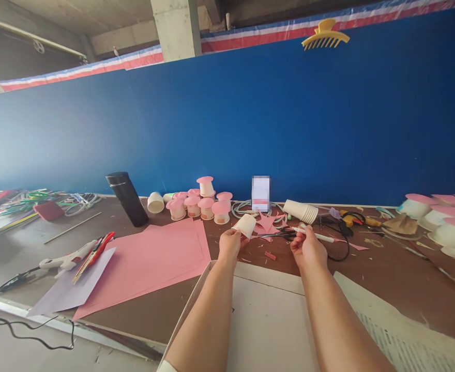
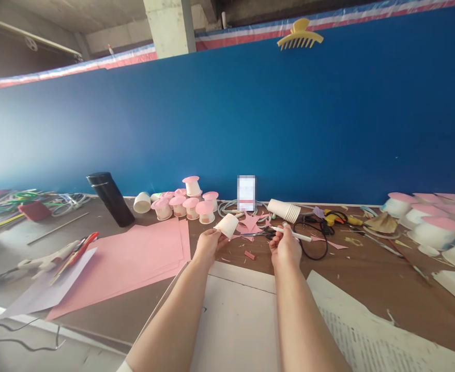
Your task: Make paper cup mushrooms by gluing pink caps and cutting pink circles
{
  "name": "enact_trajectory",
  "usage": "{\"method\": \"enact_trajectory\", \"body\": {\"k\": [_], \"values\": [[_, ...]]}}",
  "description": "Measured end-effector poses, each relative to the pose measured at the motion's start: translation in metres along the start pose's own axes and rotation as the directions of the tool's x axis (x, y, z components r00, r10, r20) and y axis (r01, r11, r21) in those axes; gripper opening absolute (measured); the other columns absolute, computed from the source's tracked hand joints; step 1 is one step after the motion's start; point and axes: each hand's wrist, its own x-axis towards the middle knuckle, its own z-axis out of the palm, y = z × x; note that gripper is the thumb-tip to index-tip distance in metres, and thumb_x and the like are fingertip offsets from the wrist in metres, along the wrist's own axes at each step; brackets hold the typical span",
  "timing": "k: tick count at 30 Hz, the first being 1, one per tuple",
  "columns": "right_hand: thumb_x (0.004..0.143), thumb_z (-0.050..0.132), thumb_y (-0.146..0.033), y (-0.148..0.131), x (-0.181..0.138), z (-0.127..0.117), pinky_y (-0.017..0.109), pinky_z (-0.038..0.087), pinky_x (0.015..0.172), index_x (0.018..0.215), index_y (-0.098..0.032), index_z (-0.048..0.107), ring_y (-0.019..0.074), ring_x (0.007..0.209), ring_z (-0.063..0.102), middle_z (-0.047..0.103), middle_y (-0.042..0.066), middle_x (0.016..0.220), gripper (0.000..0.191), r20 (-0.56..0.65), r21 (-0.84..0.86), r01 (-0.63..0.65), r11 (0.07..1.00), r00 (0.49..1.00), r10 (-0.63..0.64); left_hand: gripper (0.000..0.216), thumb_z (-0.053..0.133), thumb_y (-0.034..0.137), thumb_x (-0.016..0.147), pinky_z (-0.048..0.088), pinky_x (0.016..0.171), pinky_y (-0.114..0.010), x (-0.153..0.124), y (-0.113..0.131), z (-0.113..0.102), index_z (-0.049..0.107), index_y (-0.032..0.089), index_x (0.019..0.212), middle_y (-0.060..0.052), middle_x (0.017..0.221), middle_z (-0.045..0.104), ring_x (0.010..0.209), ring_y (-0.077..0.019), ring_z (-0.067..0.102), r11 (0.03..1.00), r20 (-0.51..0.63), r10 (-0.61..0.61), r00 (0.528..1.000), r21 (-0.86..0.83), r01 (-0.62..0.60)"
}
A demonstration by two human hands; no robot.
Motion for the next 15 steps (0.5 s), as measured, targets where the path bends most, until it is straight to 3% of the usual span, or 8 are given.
{"method": "enact_trajectory", "body": {"k": [6,15], "values": [[0.088,0.060,-0.030,0.000,-0.003,0.001,0.010,0.035,0.036,0.080,-0.016,0.061,0.0005,0.038,0.040,0.051,-0.009,0.055,0.016,0.021,-0.003,0.000,1.000,1.000,0.000,0.012,0.060,0.003,0.078,0.058,0.076,-0.034,0.004,0.003,-0.003,0.059,0.012,0.070,-0.011,0.079,0.066,0.074,-0.0192,0.068,0.999,-0.008,-0.050,0.999,0.014,0.050],[0.085,0.064,-0.032,0.001,-0.005,0.003,0.010,0.035,0.035,0.079,-0.017,0.062,0.0006,0.037,0.039,0.051,-0.008,0.055,0.016,0.030,-0.017,-0.002,1.000,1.000,0.003,0.017,0.065,0.002,0.070,0.056,0.073,-0.043,0.021,-0.005,-0.013,0.057,0.016,0.066,-0.008,0.059,0.061,0.071,-0.0269,0.069,0.976,-0.105,-0.074,0.992,0.198,0.094]]}}
